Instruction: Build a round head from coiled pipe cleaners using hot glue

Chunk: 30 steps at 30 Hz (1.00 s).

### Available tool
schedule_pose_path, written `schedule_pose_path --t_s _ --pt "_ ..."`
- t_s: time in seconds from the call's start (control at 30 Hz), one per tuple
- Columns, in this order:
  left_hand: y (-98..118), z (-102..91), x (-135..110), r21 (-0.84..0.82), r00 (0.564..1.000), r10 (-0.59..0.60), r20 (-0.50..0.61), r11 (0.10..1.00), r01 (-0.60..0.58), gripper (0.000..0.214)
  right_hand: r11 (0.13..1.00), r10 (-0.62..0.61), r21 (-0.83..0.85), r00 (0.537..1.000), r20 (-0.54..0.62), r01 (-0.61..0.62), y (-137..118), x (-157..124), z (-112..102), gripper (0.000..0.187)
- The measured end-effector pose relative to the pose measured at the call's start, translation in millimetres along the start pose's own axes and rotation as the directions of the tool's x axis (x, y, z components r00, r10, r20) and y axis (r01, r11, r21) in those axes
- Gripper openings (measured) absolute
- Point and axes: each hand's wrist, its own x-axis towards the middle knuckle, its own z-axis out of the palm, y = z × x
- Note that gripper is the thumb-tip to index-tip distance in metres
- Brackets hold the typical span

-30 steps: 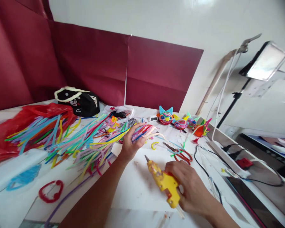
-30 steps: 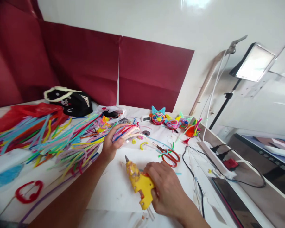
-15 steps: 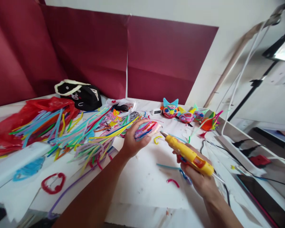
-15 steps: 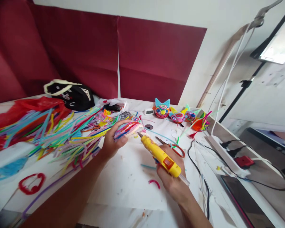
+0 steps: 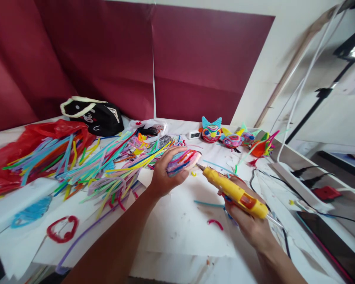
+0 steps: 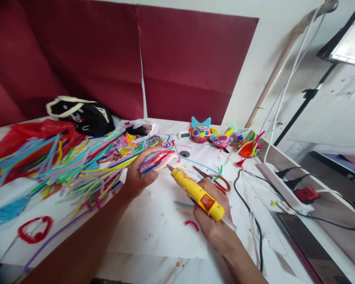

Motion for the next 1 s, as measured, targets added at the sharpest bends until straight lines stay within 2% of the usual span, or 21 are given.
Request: schedule_pose_path --t_s 0.67,1.0 --pt "1.9 2.1 2.0 0.074 1.0 0.022 0.012 0.997 -0.023 0.043 0.998 0.059 -0.006 0.997 0.054 -0.059 -6.4 -3.0 -0.2 0.005" --pt "0.2 3.5 1.2 0.088 1.0 0.015 0.015 0.996 -0.017 0.044 0.995 0.101 -0.023 0.995 -0.007 -0.101 -5.9 -4.5 -0.4 0.004"
